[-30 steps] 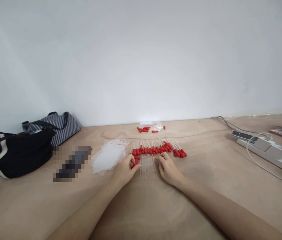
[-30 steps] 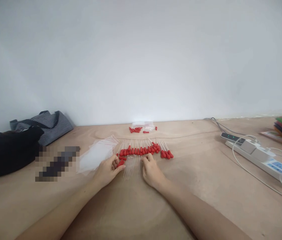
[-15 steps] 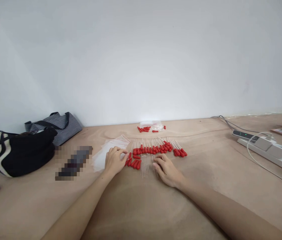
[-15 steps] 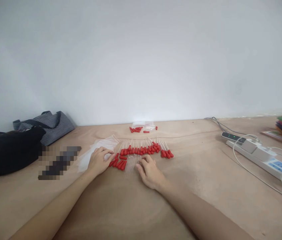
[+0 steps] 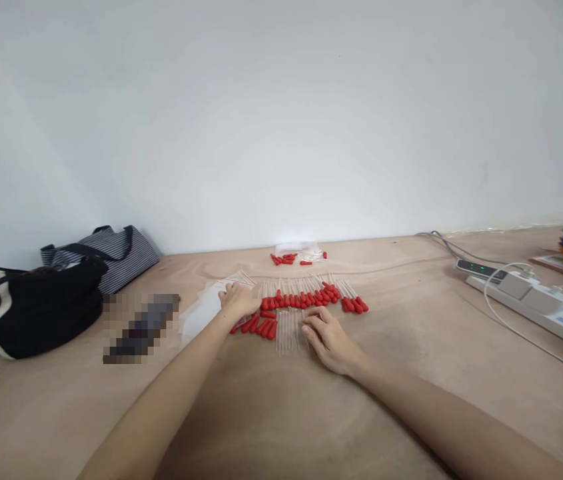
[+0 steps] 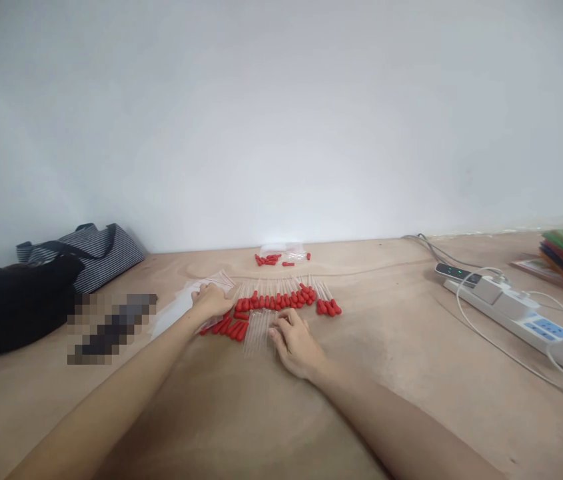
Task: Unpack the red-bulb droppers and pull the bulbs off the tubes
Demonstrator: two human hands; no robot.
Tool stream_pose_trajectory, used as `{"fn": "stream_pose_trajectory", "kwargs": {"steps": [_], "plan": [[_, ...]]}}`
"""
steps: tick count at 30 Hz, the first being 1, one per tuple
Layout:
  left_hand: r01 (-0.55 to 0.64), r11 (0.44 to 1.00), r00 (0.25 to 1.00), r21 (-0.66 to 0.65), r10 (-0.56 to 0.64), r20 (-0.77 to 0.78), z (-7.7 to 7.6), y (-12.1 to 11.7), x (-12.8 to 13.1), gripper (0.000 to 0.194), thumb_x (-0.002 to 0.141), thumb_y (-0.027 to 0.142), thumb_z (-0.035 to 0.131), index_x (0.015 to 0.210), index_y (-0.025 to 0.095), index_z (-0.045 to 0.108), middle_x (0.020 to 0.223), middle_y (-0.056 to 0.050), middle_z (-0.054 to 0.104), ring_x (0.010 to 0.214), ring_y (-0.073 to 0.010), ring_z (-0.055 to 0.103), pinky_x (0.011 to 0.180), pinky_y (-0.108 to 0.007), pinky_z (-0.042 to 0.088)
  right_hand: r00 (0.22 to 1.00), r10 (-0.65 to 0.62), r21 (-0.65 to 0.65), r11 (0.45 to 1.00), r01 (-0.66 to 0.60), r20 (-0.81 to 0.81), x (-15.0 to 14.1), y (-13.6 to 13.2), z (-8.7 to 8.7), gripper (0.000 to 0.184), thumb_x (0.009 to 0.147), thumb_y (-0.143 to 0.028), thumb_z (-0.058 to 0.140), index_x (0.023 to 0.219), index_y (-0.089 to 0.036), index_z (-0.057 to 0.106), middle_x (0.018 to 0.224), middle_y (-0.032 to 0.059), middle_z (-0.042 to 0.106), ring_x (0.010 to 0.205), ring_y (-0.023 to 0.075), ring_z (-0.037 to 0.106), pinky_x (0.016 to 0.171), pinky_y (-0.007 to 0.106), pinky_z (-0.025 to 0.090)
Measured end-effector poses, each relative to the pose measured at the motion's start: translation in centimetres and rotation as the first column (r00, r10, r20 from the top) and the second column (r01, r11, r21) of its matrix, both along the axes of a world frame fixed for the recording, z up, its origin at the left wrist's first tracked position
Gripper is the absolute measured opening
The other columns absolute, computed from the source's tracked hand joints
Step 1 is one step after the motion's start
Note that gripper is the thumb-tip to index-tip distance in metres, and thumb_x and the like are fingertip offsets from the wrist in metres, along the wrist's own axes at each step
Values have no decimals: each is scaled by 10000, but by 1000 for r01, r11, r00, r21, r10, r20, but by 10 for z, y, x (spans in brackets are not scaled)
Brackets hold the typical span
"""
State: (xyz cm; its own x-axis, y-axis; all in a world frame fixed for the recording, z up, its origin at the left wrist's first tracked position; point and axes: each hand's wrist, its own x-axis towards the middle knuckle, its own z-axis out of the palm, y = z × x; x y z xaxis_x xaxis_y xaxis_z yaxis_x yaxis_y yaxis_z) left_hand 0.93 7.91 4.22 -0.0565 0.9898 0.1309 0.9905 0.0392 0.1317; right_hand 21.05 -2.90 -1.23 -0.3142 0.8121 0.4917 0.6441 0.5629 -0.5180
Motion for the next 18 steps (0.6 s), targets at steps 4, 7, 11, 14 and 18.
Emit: {"fn": "stream_pose_trajectory", "kwargs": {"steps": [4,7,11,14,18], "plan": [[-9,999,997,31,7,73,12,3,-6,268,681,381,497,566,155,581,838,-148,616,993,-366,467,745,-437,369,999,-31,-5,1000,31,21,0,0,0,216,879,-264,347,950,-184,534,986,80,497,935,170,486,798,367,390],[75,993,986,88,-87,141,20,-8,-10,240,761,307,411,642,176,574,805,-74,625,914,-261,534,725,-345,398,998,-46,4,999,46,38,1,1,-1,219,879,-266,342,932,-191,540,992,77,511,938,174,489,786,371,379],[259,951,934,168,-291,208,12,-44,-5,190,828,283,358,842,192,523,806,2,620,742,-130,571,650,-227,409,995,-99,101,990,98,4,3,3,-2,212,867,-258,361,975,-189,529,981,78,536,930,176,497,778,354,371],[512,790,799,339,-582,149,-7,-72,5,136,826,269,409,802,187,516,771,-5,620,722,-150,564,681,-274,386,980,-193,275,941,198,-47,5,3,1,297,841,-264,417,1109,-150,476,1032,111,538,987,194,474,812,355,347],[614,620,721,489,-692,-27,-29,-93,20,143,835,248,437,759,179,536,731,-12,621,728,-164,545,698,-312,341,979,-190,489,863,127,80,7,1,7,346,804,-298,505,1135,-197,488,1084,79,561,1026,199,466,894,395,245]]}}
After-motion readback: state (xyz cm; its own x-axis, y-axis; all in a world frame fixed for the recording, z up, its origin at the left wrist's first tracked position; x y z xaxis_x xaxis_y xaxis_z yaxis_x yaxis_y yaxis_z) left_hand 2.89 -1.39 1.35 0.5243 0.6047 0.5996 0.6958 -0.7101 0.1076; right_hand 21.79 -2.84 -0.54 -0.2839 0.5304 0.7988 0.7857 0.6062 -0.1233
